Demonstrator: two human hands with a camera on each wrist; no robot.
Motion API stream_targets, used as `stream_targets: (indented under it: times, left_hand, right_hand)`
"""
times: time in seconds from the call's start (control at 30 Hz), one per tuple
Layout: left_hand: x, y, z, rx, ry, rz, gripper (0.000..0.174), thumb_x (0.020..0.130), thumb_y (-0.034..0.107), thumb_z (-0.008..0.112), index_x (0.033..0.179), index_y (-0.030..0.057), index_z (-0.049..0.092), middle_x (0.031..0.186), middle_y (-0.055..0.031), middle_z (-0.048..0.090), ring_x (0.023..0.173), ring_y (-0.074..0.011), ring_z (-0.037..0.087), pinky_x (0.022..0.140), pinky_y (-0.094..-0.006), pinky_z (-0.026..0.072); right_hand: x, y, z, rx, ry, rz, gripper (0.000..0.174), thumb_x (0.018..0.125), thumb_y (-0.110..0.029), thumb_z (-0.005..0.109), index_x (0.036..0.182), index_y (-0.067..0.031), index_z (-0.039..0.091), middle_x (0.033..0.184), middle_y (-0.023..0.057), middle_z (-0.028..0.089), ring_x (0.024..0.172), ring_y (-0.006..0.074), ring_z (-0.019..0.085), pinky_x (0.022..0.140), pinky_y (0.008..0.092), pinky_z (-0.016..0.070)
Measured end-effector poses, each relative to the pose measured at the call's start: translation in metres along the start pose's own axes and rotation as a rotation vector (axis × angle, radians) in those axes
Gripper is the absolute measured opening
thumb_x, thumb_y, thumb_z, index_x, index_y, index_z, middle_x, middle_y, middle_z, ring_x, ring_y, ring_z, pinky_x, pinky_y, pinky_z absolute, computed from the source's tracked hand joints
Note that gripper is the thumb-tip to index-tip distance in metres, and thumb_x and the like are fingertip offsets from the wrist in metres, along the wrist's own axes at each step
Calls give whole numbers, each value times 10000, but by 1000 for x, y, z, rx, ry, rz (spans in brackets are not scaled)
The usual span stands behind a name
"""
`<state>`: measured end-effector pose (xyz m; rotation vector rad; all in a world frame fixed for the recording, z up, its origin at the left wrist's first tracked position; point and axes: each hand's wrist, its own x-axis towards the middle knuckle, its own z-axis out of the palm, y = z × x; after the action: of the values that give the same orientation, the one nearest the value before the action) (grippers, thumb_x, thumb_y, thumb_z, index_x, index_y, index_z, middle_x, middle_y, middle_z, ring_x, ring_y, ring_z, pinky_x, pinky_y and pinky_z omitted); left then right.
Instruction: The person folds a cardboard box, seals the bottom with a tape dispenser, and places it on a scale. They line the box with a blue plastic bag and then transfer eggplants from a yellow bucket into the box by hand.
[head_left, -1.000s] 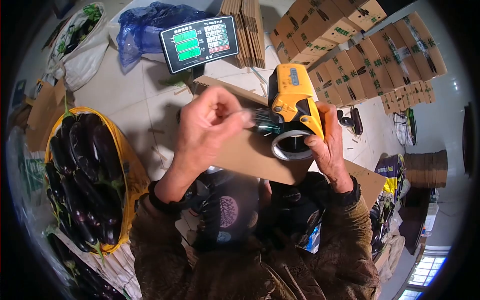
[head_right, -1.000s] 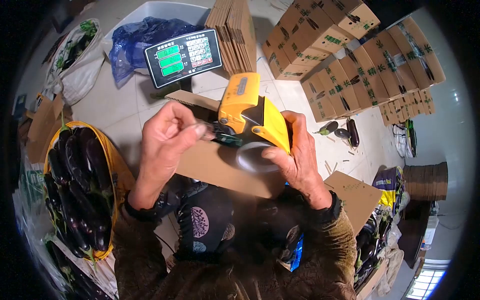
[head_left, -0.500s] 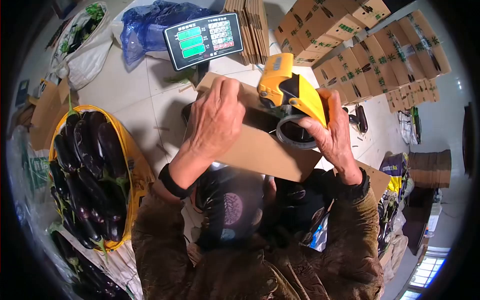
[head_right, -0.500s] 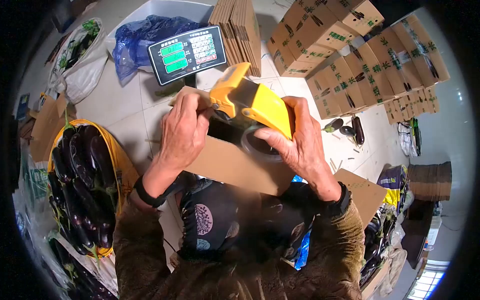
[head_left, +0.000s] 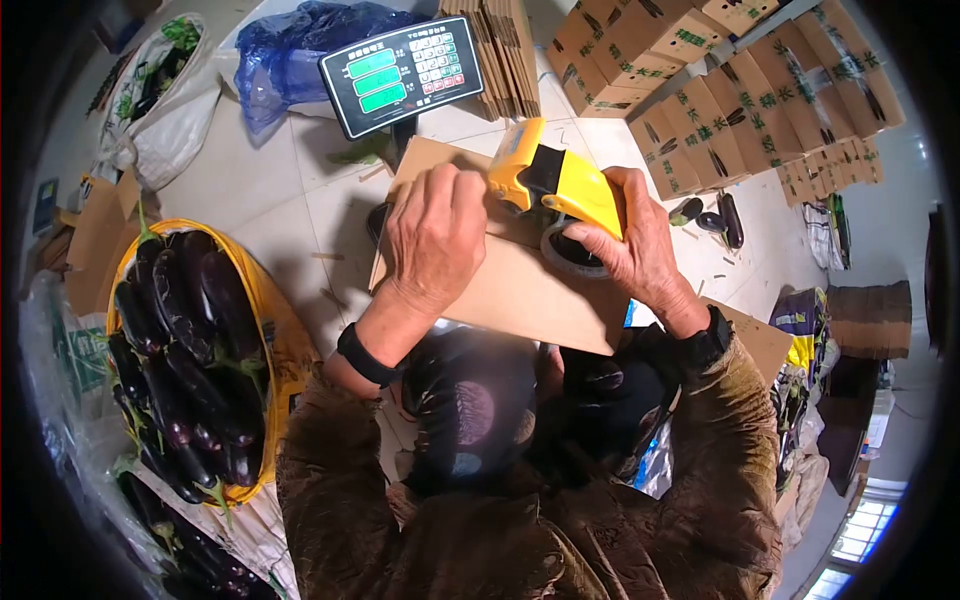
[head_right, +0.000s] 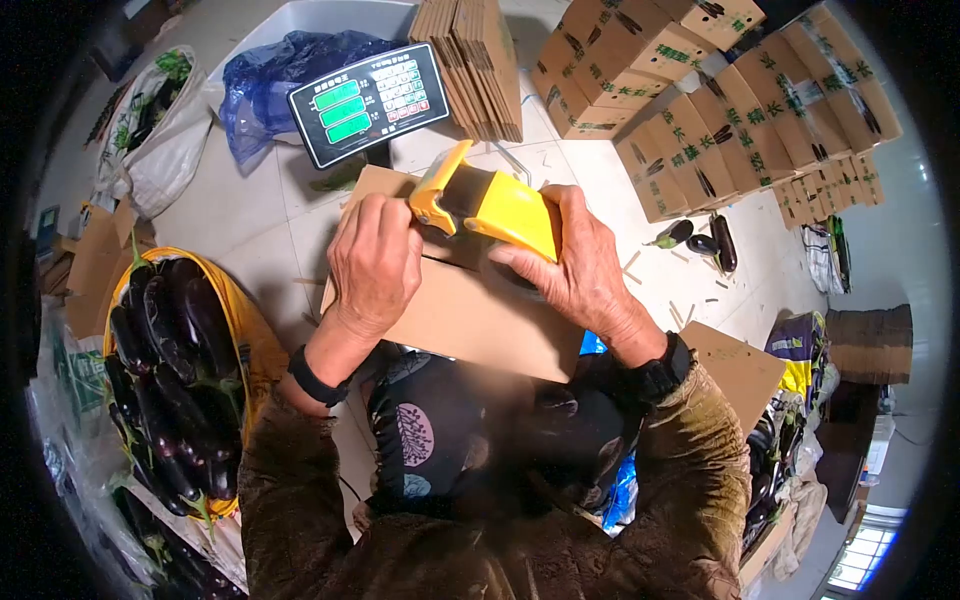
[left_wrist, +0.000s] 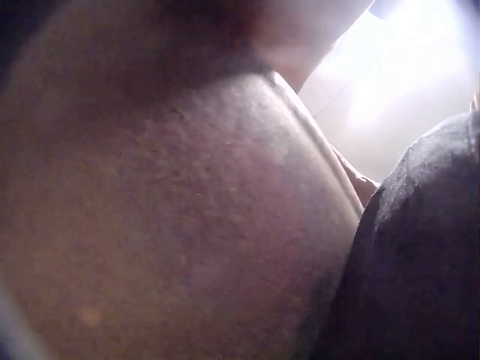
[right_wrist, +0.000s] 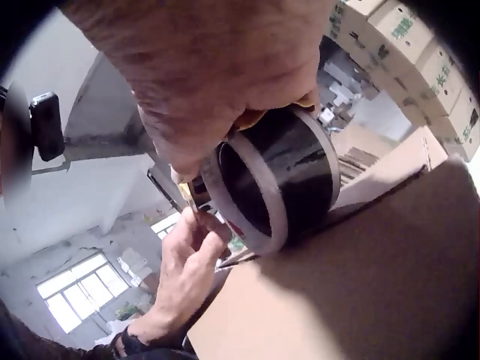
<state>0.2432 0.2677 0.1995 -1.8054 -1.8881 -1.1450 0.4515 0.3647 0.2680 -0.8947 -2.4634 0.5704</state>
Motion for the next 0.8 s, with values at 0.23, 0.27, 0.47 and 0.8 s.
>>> stream_targets:
  times: [0.23,0.27,0.47,0.8]
  left_hand:
    - [18,-40,1,-557,-474,-282,196,820,68,582,970,-13,485,945,-228,585,905,-420,572,779,-467,447]
    - [21,-48,4,-613,-507,-213,223,852,76,590,1040,-17,513,930,-204,598,886,-370,587,786,-426,462]
    - [35,-73,15,-622,-518,24,244,814,75,588,1025,-16,507,933,-199,567,914,-390,535,815,-440,435]
    - [18,-59,21,-417,-102,-5,207,780,-15,638,969,-10,553,987,-168,600,1076,-347,554,889,-393,452]
  right_hand:
    - [1,13,7,67,19,4,672,830,-540,693,1139,10,462,928,223,653,861,360,668,764,397,525]
    - [2,13,7,75,18,8,672,830,-540,693,1139,10,462,928,223,653,861,360,668,764,397,525]
    - [8,9,10,86,12,-32,667,804,-531,726,1116,-3,465,914,206,655,845,351,669,739,394,529]
    - [18,3,30,87,90,26,682,779,-511,762,1134,-10,465,907,201,658,838,327,679,749,393,542]
